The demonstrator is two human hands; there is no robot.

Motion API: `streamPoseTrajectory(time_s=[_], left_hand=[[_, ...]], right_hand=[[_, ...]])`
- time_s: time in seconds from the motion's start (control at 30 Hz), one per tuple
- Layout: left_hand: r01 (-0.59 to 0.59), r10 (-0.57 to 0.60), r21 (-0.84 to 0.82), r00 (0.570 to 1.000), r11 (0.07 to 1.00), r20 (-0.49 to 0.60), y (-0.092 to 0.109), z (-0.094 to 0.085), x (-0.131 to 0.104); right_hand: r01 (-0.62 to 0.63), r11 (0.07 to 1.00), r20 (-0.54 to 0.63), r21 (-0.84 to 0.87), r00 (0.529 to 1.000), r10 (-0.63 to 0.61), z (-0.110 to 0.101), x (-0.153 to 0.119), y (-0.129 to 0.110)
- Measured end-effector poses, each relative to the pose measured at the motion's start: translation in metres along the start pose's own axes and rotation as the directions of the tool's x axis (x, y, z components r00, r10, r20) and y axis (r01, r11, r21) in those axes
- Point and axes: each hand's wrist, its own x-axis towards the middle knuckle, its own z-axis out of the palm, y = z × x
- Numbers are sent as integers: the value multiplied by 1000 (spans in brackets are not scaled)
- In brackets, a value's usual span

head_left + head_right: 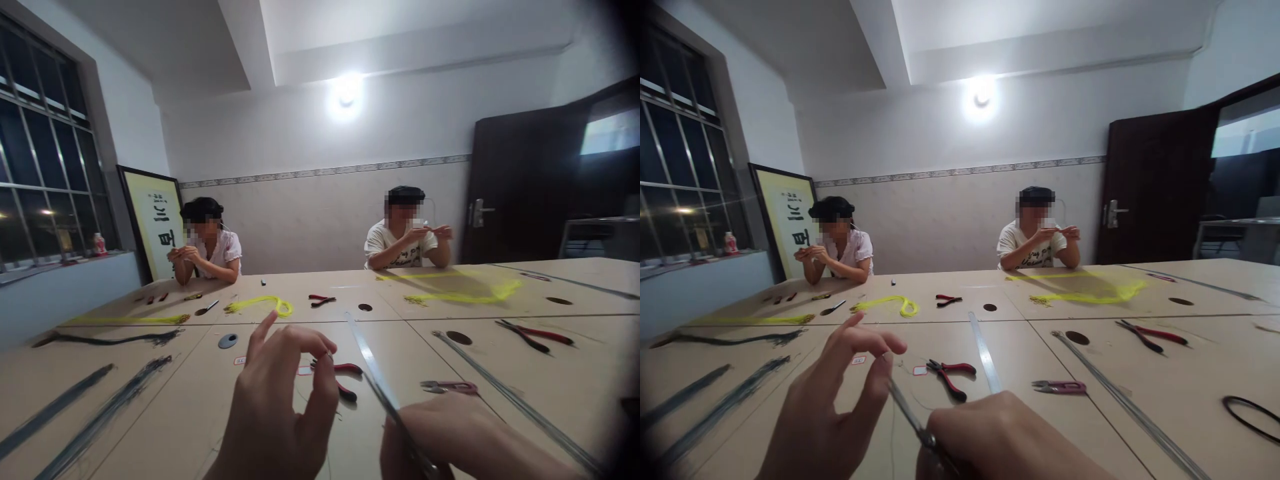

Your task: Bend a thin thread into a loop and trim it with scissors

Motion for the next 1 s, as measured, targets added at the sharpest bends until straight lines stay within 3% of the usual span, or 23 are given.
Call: streamPoseTrajectory(time_s=[0.13, 0.4, 0.5, 0.63, 0.8, 1.0], left_hand=[[-26, 27, 68, 1000, 997, -16, -1, -1, 3], [-95, 103, 119, 993, 988, -58, -11, 6, 0], [-22, 35, 130, 995, 991, -97, -14, 8, -4], [92, -78, 104, 989, 990, -127, -22, 8, -9], [71, -63, 77, 993, 994, -102, -31, 9, -13], [166, -166, -15, 976, 986, -138, -24, 11, -12]], right_hand=[[38, 990, -27, -135, 999, -42, -2, 1, -7], [-56, 966, -71, -251, 997, 39, 1, 4, -9], [-81, 972, -99, -221, 993, 61, 2, 4, -13], [-166, 961, -281, -220, 954, 100, -1, -7, -25], [-110, 990, -305, -84, 949, 79, -13, -8, -32], [-18, 982, -385, 190, 918, 92, -9, 2, -26]])
